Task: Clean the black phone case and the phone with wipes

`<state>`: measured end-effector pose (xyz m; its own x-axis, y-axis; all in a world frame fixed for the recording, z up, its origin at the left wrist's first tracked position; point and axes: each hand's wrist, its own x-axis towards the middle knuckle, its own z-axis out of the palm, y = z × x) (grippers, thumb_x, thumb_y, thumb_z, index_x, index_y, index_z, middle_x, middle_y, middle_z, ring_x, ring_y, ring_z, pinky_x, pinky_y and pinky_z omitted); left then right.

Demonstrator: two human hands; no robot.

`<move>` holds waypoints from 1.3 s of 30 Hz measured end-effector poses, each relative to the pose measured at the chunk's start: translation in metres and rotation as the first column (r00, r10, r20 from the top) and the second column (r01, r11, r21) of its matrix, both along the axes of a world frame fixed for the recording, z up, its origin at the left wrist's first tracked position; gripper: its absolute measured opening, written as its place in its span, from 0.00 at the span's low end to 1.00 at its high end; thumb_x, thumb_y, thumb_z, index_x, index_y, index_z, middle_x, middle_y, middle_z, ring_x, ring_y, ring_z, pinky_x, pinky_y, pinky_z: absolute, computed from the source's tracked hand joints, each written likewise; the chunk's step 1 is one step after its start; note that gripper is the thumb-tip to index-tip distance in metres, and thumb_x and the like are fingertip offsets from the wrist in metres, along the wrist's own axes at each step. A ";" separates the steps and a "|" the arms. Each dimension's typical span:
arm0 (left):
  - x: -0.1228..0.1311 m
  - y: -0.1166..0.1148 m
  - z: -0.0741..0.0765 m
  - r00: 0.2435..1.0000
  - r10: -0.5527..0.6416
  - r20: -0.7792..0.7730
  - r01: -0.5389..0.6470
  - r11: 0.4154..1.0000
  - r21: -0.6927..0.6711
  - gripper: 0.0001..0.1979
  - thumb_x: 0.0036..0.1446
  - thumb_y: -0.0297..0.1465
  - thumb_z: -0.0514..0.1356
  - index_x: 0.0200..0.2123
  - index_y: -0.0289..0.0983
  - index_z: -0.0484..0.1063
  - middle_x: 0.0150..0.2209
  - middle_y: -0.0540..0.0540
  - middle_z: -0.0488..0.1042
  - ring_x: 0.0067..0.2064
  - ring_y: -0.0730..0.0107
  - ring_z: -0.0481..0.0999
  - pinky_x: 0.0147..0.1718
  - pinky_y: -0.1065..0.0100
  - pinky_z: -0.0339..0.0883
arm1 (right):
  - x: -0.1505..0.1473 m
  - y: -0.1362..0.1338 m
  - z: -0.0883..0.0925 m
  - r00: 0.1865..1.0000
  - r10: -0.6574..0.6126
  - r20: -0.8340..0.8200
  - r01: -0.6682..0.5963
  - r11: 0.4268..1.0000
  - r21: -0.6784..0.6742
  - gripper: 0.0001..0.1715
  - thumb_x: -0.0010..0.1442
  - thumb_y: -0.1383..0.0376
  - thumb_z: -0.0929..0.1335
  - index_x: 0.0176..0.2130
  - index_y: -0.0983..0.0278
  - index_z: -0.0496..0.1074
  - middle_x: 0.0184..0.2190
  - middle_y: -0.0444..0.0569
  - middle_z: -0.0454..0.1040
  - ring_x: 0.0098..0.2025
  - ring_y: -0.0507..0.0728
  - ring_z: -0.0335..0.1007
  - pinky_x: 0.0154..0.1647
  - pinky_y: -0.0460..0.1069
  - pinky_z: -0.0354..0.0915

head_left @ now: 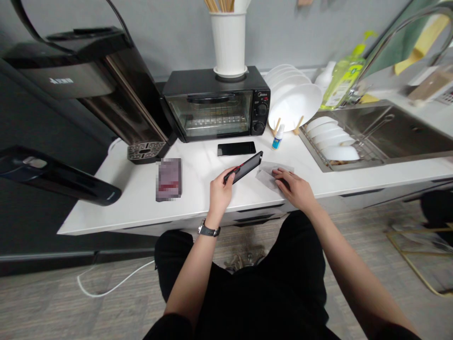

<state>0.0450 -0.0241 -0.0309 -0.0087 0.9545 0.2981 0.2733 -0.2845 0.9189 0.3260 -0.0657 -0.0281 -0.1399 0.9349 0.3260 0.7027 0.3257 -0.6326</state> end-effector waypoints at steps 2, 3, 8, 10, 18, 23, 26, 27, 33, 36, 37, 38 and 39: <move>0.000 0.000 -0.001 1.000 0.002 -0.004 -0.002 1.000 -0.007 0.14 0.69 0.36 0.60 0.52 0.40 0.82 0.52 0.45 0.84 0.54 0.58 0.82 0.58 0.61 0.73 | 0.003 0.002 0.003 0.992 -0.121 -0.039 0.122 0.993 0.008 0.18 0.73 0.51 0.63 0.49 0.52 0.79 0.59 0.46 0.80 0.61 0.65 0.77 0.62 0.61 0.70; 0.000 0.000 -0.001 1.000 0.004 -0.006 -0.004 1.000 -0.009 0.14 0.69 0.36 0.60 0.52 0.40 0.82 0.52 0.45 0.84 0.54 0.58 0.82 0.58 0.61 0.73 | 0.005 0.005 0.004 0.975 -0.216 -0.050 0.217 0.976 0.014 0.19 0.73 0.50 0.63 0.47 0.53 0.80 0.55 0.48 0.82 0.54 0.65 0.81 0.56 0.60 0.72; 0.000 0.001 -0.001 1.000 0.000 -0.009 0.000 1.000 -0.005 0.14 0.69 0.37 0.60 0.52 0.40 0.82 0.51 0.45 0.84 0.54 0.58 0.83 0.58 0.62 0.73 | 0.016 0.031 0.005 0.908 -0.417 0.039 0.411 0.905 0.110 0.21 0.61 0.46 0.73 0.47 0.56 0.80 0.41 0.53 0.82 0.40 0.64 0.77 0.47 0.58 0.70; 0.000 0.000 0.000 1.000 -0.007 -0.001 0.007 1.000 -0.006 0.14 0.70 0.37 0.60 0.52 0.40 0.81 0.52 0.45 0.84 0.54 0.59 0.83 0.58 0.62 0.73 | 0.019 0.041 0.004 0.936 -0.348 0.050 0.340 0.933 0.121 0.23 0.56 0.44 0.76 0.42 0.58 0.81 0.44 0.56 0.80 0.45 0.66 0.74 0.50 0.60 0.69; 0.000 -0.001 0.004 1.000 -0.009 -0.001 0.009 1.000 -0.014 0.14 0.69 0.35 0.60 0.52 0.40 0.82 0.52 0.44 0.84 0.53 0.58 0.83 0.57 0.61 0.74 | 0.019 0.040 0.015 0.655 -0.235 -0.719 0.009 0.953 -0.303 0.24 0.52 0.42 0.77 0.29 0.58 0.74 0.22 0.38 0.67 0.25 0.51 0.60 0.24 0.46 0.59; 0.000 -0.002 0.005 1.000 -0.025 -0.004 0.025 1.000 -0.012 0.14 0.69 0.35 0.60 0.52 0.40 0.82 0.52 0.44 0.84 0.54 0.58 0.83 0.57 0.61 0.74 | 0.012 0.033 0.020 0.375 -0.326 -0.868 -0.004 0.936 -0.353 0.16 0.59 0.49 0.74 0.34 0.58 0.77 0.30 0.41 0.78 0.32 0.53 0.73 0.31 0.46 0.70; 0.000 -0.003 0.006 0.999 -0.051 -0.011 0.051 0.999 -0.012 0.15 0.70 0.35 0.59 0.53 0.40 0.82 0.52 0.45 0.84 0.53 0.60 0.83 0.55 0.63 0.75 | 0.007 0.029 0.022 0.329 -0.326 -0.887 -0.041 0.933 -0.358 0.14 0.58 0.52 0.76 0.39 0.57 0.79 0.37 0.42 0.83 0.39 0.55 0.79 0.38 0.47 0.74; 0.000 -0.003 0.006 0.998 -0.060 -0.016 0.060 0.998 -0.012 0.15 0.70 0.35 0.59 0.53 0.40 0.82 0.52 0.45 0.84 0.52 0.60 0.83 0.54 0.64 0.75 | 0.006 0.028 0.022 0.349 -0.306 -0.886 -0.059 0.936 -0.346 0.16 0.55 0.53 0.78 0.41 0.57 0.80 0.39 0.42 0.84 0.39 0.55 0.80 0.39 0.47 0.74; 0.001 -0.003 0.006 0.995 -0.088 -0.057 0.087 0.996 -0.021 0.15 0.69 0.35 0.60 0.54 0.39 0.81 0.51 0.45 0.85 0.47 0.63 0.84 0.48 0.67 0.76 | 0.001 0.027 0.015 0.452 -0.253 -0.855 -0.024 0.955 -0.296 0.25 0.50 0.50 0.82 0.43 0.59 0.83 0.36 0.45 0.85 0.32 0.55 0.79 0.31 0.47 0.73; 0.002 -0.003 0.006 0.992 -0.105 -0.070 0.103 0.994 -0.032 0.15 0.69 0.36 0.60 0.54 0.40 0.82 0.52 0.45 0.84 0.49 0.62 0.84 0.48 0.67 0.76 | 0.003 0.032 0.011 0.477 -0.253 -0.842 0.136 0.967 -0.214 0.26 0.51 0.48 0.81 0.44 0.60 0.84 0.38 0.47 0.86 0.37 0.57 0.81 0.39 0.51 0.76; 0.002 -0.003 0.006 0.990 -0.115 -0.076 0.112 0.993 -0.035 0.15 0.69 0.36 0.60 0.54 0.40 0.82 0.52 0.46 0.84 0.50 0.61 0.84 0.49 0.67 0.76 | 0.003 0.035 0.011 0.497 -0.249 -0.831 0.196 0.966 -0.172 0.27 0.52 0.48 0.80 0.45 0.61 0.84 0.41 0.48 0.86 0.41 0.59 0.82 0.45 0.54 0.77; 0.002 -0.003 0.006 0.989 -0.125 -0.083 0.122 0.992 -0.036 0.15 0.69 0.36 0.60 0.54 0.40 0.82 0.52 0.46 0.84 0.51 0.61 0.83 0.50 0.66 0.76 | 0.004 0.036 0.012 0.528 -0.241 -0.814 0.253 0.960 -0.120 0.27 0.53 0.48 0.80 0.47 0.61 0.83 0.44 0.49 0.86 0.45 0.61 0.82 0.52 0.57 0.76; 0.002 -0.003 0.006 0.987 -0.135 -0.088 0.132 0.991 -0.035 0.15 0.70 0.36 0.59 0.54 0.40 0.82 0.53 0.46 0.84 0.52 0.60 0.83 0.50 0.66 0.76 | 0.004 0.038 0.014 0.568 -0.231 -0.790 0.304 0.951 -0.059 0.28 0.55 0.49 0.79 0.50 0.61 0.83 0.47 0.50 0.85 0.50 0.63 0.82 0.58 0.60 0.74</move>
<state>0.0466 -0.0271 -0.0248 0.1453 0.9536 0.2636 0.3166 -0.2973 0.9008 0.3304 -0.0275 -0.0137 0.4540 0.8540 0.2541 0.0144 0.2780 -0.9605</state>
